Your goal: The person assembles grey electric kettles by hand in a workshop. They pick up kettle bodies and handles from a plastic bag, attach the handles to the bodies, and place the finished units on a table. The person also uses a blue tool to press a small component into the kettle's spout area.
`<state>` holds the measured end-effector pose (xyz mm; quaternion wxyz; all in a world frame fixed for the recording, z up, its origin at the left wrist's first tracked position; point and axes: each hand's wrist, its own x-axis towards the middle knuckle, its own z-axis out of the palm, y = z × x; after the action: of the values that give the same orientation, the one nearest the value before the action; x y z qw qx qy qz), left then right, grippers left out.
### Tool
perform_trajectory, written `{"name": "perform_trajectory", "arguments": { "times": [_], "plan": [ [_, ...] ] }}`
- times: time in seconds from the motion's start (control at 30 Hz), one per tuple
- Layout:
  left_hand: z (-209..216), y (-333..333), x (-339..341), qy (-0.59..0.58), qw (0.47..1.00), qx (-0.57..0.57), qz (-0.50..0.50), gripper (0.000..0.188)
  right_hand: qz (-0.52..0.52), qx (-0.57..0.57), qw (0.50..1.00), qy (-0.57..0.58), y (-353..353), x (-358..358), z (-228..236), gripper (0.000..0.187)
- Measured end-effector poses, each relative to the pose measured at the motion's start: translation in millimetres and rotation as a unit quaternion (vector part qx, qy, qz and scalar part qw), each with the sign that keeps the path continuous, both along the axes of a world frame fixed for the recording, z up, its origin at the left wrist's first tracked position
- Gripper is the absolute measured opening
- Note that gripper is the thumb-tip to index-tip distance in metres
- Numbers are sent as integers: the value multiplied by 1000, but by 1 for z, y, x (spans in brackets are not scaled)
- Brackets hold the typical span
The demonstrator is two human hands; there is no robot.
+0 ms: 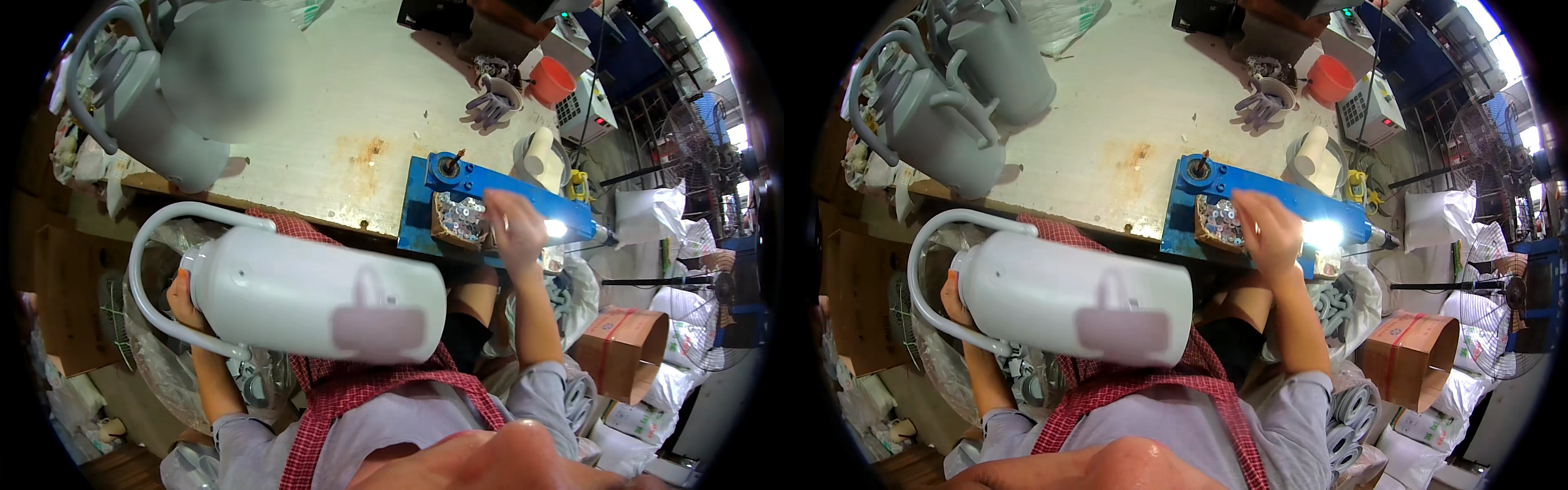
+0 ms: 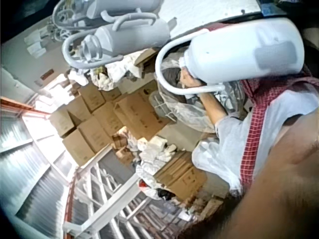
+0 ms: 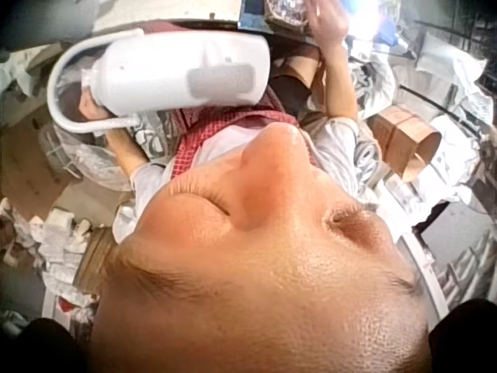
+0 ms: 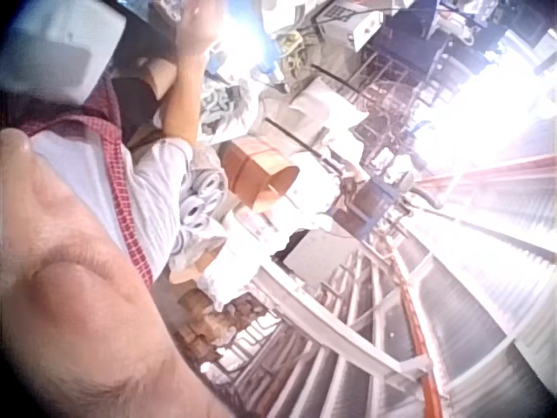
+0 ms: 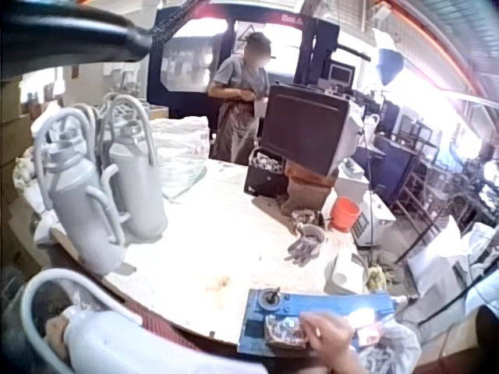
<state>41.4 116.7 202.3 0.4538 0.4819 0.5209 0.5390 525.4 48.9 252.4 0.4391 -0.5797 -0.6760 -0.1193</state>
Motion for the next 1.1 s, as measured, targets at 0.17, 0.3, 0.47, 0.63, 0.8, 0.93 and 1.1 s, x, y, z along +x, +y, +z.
{"name": "perform_trajectory", "arguments": {
  "times": [0.17,0.3,0.47,0.63,0.8,0.93,1.1],
  "plan": [
    [4,6,11,-97,993,-35,62,47,11,129,990,-62,54,-1,30,21],
    [7,6,8,-185,976,-42,111,48,41,114,987,-102,61,4,22,22],
    [3,12,18,-229,961,-27,151,47,43,56,992,-107,55,2,32,33],
    [7,39,42,-252,958,-44,127,46,78,-45,991,100,16,-12,32,45],
    [17,70,121,-187,981,-12,54,46,-14,-131,948,291,-24,-12,-5,33],
    [-14,81,178,-193,977,21,-91,45,-110,-137,880,441,-60,27,-27,20],
    [-18,67,253,-161,947,41,-273,65,-163,-74,873,454,-94,79,-60,20]
  ]
}}
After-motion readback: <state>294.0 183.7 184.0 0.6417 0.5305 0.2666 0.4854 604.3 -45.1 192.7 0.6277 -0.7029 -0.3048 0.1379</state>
